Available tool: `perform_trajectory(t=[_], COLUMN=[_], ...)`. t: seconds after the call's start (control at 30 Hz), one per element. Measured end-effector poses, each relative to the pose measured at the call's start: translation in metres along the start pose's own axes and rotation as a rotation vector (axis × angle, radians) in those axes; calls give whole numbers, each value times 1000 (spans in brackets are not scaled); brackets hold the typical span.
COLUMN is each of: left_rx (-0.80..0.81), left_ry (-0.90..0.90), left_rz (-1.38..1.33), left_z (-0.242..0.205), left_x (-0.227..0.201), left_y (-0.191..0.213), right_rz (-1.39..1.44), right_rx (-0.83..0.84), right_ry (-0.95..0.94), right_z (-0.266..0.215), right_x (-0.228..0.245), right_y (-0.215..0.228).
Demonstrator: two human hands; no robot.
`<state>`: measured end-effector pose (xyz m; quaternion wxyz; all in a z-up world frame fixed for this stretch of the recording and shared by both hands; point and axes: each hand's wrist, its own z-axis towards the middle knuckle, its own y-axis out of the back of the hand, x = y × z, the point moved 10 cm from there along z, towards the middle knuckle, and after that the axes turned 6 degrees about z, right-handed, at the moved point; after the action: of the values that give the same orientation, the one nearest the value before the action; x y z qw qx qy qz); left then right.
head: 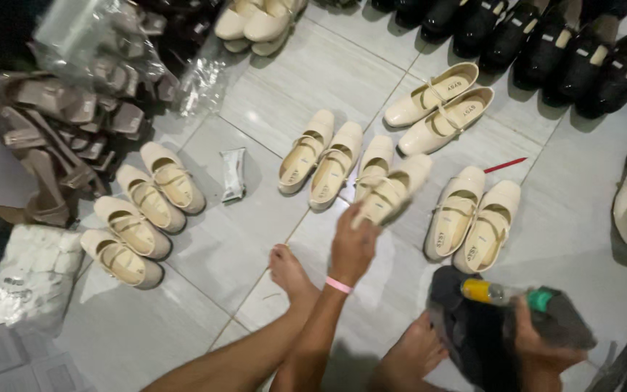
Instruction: The person sits on the floor and wipes the exterior of several pairs of cream-colored flat shoes using a dark cloth. They handle the shoes one at a time, wiping the uppers and sides, then place them back on the floor among other shoes.
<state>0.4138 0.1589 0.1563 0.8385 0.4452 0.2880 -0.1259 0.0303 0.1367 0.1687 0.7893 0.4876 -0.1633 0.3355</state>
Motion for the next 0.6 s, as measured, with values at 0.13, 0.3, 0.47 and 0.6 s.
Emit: perform_trajectory(t=[0.13,0.3,0.47,0.6], left_rx=[-111,-270,-113,-310], left_ry=[85,118,109,165], left_rz=[22,58,255,533], left_z=[9,54,56,44], left_x=[79,186,239,221], left_y=[70,106,72,70], right_rz=[136,88,176,174], right_rx=[-57,-124,-91,-173], right_ry=[21,-7,-22,179], right_z=[-3,3,19,50], right_x=[8,35,70,102], right_y=[7,-10,-48,-77])
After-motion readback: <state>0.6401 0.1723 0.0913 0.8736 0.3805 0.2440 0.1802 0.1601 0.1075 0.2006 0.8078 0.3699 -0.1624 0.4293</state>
